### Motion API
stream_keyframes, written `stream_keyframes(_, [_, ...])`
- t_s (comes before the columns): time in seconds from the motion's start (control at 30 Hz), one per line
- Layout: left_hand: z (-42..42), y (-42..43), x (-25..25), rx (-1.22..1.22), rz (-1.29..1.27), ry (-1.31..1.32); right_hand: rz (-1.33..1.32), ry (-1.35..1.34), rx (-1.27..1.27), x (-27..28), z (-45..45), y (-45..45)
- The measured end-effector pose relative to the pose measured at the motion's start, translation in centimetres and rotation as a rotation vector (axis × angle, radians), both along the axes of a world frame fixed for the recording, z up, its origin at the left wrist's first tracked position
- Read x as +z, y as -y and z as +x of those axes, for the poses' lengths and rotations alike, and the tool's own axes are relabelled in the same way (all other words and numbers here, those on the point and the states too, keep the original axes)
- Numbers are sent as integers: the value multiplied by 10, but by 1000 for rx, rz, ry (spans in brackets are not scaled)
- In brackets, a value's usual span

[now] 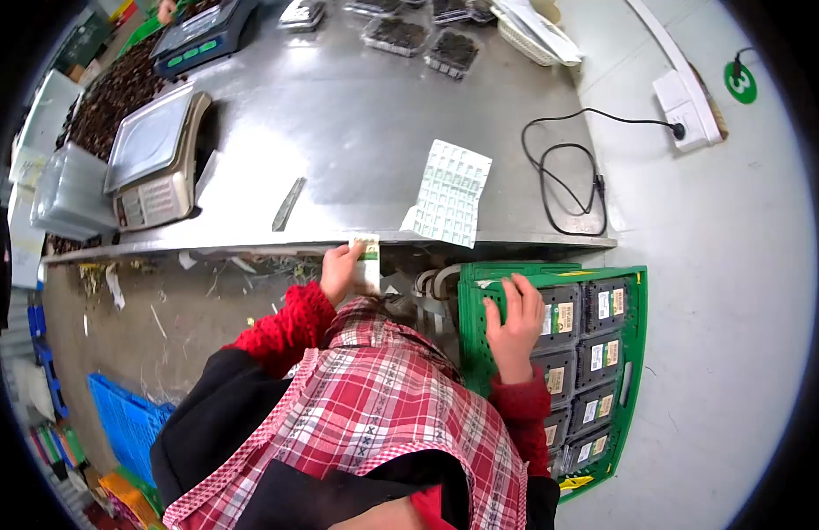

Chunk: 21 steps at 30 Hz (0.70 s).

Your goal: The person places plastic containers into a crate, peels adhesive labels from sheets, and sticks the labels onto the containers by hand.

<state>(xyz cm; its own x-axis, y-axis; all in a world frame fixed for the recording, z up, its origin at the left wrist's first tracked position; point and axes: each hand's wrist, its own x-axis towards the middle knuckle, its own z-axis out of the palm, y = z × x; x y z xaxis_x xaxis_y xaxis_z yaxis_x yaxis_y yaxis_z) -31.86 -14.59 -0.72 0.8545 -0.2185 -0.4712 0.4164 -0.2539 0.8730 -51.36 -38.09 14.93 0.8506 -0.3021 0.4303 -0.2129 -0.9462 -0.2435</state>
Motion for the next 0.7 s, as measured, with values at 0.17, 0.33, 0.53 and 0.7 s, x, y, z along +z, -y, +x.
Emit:
stream_keyframes(0.17, [4,-3,56,-179,166,759,21,84,-114,-6,0,8])
stream_keyframes(0.33, [110,138,27,-251,112,753,77,102,-220,-6,-9,4])
stream_keyframes(0.53, [144,222,24,-475,-127,-3,89,181,-316,2,-11,-2])
stream_keyframes(0.7, [62,240,178,-972,-555,304,23,350,-385,60,-27,7])
